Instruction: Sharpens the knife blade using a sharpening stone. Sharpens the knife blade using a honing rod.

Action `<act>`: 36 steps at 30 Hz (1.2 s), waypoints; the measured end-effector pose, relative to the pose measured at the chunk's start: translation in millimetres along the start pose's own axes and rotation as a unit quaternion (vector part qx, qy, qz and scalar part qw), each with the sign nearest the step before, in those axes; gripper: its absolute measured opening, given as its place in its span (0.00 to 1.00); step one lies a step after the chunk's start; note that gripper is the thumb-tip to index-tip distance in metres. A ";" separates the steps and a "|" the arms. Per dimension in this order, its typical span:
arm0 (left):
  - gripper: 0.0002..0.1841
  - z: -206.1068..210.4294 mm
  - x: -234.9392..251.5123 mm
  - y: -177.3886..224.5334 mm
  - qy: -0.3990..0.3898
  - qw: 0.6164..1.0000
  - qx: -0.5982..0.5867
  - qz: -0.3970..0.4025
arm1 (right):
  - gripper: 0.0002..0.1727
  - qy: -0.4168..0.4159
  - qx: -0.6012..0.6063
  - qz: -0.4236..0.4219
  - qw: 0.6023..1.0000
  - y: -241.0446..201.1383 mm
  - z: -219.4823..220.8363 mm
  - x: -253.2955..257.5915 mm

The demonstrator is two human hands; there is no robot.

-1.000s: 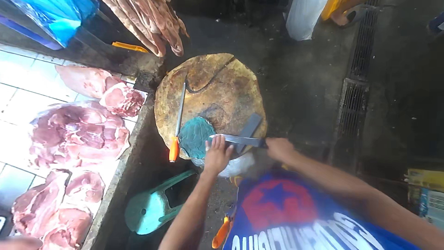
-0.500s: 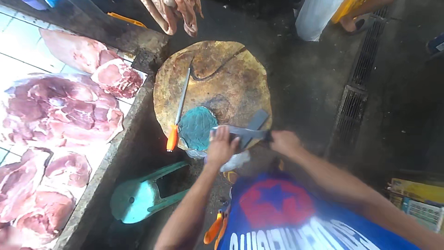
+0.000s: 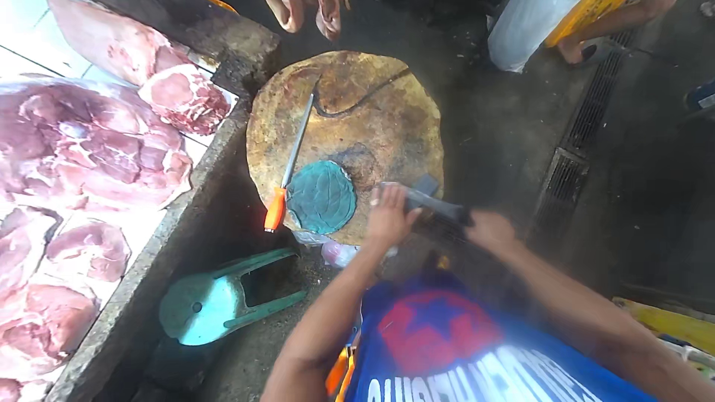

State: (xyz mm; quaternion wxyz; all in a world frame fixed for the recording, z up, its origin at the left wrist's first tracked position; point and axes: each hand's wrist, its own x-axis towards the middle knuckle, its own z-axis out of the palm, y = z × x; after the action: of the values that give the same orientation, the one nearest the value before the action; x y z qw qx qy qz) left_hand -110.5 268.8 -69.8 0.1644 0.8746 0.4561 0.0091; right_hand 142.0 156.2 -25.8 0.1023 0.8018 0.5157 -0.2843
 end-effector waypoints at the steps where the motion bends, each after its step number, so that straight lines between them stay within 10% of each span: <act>1: 0.44 -6.8 -15.6 -30.6 -0.001 1.000 0.004 -0.017 | 0.21 -0.001 0.014 -0.020 1.000 -32.7 11.4 -4.7; 6: 0.45 -38.4 -65.2 -90.3 -0.018 0.998 0.006 -0.055 | 0.18 -0.070 0.052 -0.083 0.993 -98.4 24.2 -25.3; 13: 0.45 19.9 19.4 74.5 0.002 0.996 -0.032 0.089 | 0.22 0.002 0.001 0.054 0.999 90.5 -3.6 -24.6; 22: 0.41 -36.7 -46.7 -113.7 -0.024 1.000 0.006 0.013 | 0.17 -0.059 0.074 -0.038 0.995 -109.6 32.8 -31.7; 30: 0.47 13.3 25.2 69.2 -0.006 0.996 -0.042 0.074 | 0.23 0.011 0.007 0.061 0.998 81.6 -10.6 -19.7; 36: 0.43 -0.7 -23.3 -33.0 0.027 0.999 -0.018 0.002 | 0.19 0.016 0.004 -0.024 1.000 -20.7 17.0 1.5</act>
State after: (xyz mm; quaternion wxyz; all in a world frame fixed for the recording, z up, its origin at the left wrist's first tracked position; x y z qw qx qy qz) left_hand -150.5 267.8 -75.7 0.1679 0.8715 0.4588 0.0415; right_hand 118.2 158.8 -37.8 0.0842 0.7941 0.5352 -0.2756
